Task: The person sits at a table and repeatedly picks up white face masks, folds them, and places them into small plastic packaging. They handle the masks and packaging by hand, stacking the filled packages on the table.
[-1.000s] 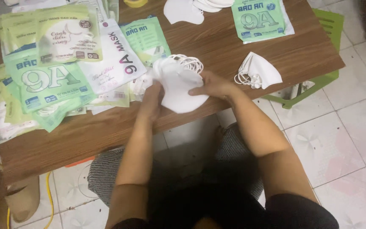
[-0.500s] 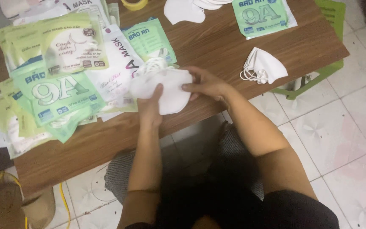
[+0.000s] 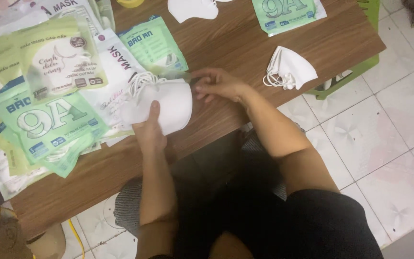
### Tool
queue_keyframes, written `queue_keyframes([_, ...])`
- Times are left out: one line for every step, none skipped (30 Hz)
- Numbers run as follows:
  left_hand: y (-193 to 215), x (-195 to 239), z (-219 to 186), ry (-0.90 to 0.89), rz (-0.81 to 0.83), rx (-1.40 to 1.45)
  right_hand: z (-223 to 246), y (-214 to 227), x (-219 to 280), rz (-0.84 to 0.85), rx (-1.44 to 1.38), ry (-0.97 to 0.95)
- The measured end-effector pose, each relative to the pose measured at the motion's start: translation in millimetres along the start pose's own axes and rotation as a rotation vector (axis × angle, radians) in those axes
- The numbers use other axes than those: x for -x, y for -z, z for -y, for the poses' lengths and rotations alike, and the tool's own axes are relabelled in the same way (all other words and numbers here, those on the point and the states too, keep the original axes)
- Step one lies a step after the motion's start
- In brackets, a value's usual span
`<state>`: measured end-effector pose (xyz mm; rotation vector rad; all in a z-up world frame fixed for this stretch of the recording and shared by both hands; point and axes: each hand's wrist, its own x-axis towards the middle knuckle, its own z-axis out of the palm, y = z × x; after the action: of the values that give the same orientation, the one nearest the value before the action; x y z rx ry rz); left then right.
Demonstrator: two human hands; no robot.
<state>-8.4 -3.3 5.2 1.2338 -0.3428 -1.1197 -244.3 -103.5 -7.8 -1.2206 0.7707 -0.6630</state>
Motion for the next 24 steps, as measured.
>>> queue_keyframes([0, 0, -2, 0.003, -0.002, -0.001, -10, 12, -7, 0.000, -0.002, -0.003])
queue_keyframes([0, 1, -4, 0.005, 0.005, -0.034, -19, 24, -14, -0.161, 0.233, 0.039])
queue_keyframes([0, 3, -6, 0.004, 0.005, -0.062, -28, 36, -22, -0.315, 0.470, 0.084])
queue_keyframes([-7, 6, -13, 0.003, -0.002, -0.060, -14, 51, -17, -0.307, 0.471, 0.082])
queue_keyframes([-12, 7, -20, 0.069, -0.067, -0.052, 0, 64, -16, -0.426, 0.659, 0.111])
queue_keyframes([-16, 9, -28, 0.136, -0.130, -0.044, 14, 76, -15, -0.546, 0.845, 0.141])
queue_keyframes([-7, 0, -18, 0.127, -0.142, -0.036, -2, 113, -25, -0.532, 0.847, 0.151])
queue_keyframes([1, -9, -8, 0.086, -0.142, 0.008, -18, 151, -35, -0.671, 1.104, 0.209])
queue_keyframes([12, -17, 2, 0.049, -0.141, 0.047, -36, 187, -43, -0.812, 1.357, 0.267])
queue_keyframes([11, -13, -2, 0.043, -0.152, 0.050, -28, 194, -38, -0.801, 1.354, 0.275])
queue_keyframes([10, -12, -8, 0.069, -0.180, 0.010, -18, 201, -36, -0.815, 1.380, -0.007])
queue_keyframes([9, -10, -13, 0.095, -0.209, -0.029, -9, 208, -34, -0.817, 1.392, -0.290])
queue_keyframes([9, -11, -16, 0.088, -0.215, -0.025, -13, 217, -37, -0.812, 1.393, -0.280])
queue_keyframes([8, -11, -19, 0.128, -0.213, -0.032, -17, 226, -40, -0.814, 1.355, -0.333])
queue_keyframes([8, -10, -21, 0.174, -0.212, -0.041, -23, 234, -40, -0.813, 1.317, -0.391])
queue_keyframes([6, -7, -24, 0.172, -0.220, -0.038, -33, 242, -42, -0.805, 1.319, -0.387])
queue_keyframes([4, -5, -28, 0.160, -0.181, -0.020, -41, 251, -44, -0.755, 1.434, -0.356])
queue_keyframes([2, -2, -31, 0.148, -0.141, -0.001, -50, 260, -46, -0.702, 1.547, -0.323])
queue_keyframes([6, -7, -24, 0.145, -0.146, 0.003, -53, 264, -49, -0.698, 1.550, -0.318])
queue_keyframes([10, -12, -17, 0.123, -0.161, 0.026, -57, 269, -51, -0.683, 1.628, -0.357])
queue_keyframes([15, -17, -9, 0.102, -0.176, 0.049, -61, 273, -52, -0.666, 1.707, -0.399])
queue_keyframes([10, -10, -22, 0.102, -0.180, 0.053, -52, 271, -49, -0.662, 1.711, -0.396])
queue_keyframes([6, -3, -35, 0.152, -0.154, 0.038, -43, 269, -47, -0.682, 1.684, -0.474])
queue_keyframes([1, 3, -48, 0.202, -0.128, 0.024, -34, 267, -45, -0.701, 1.656, -0.552])
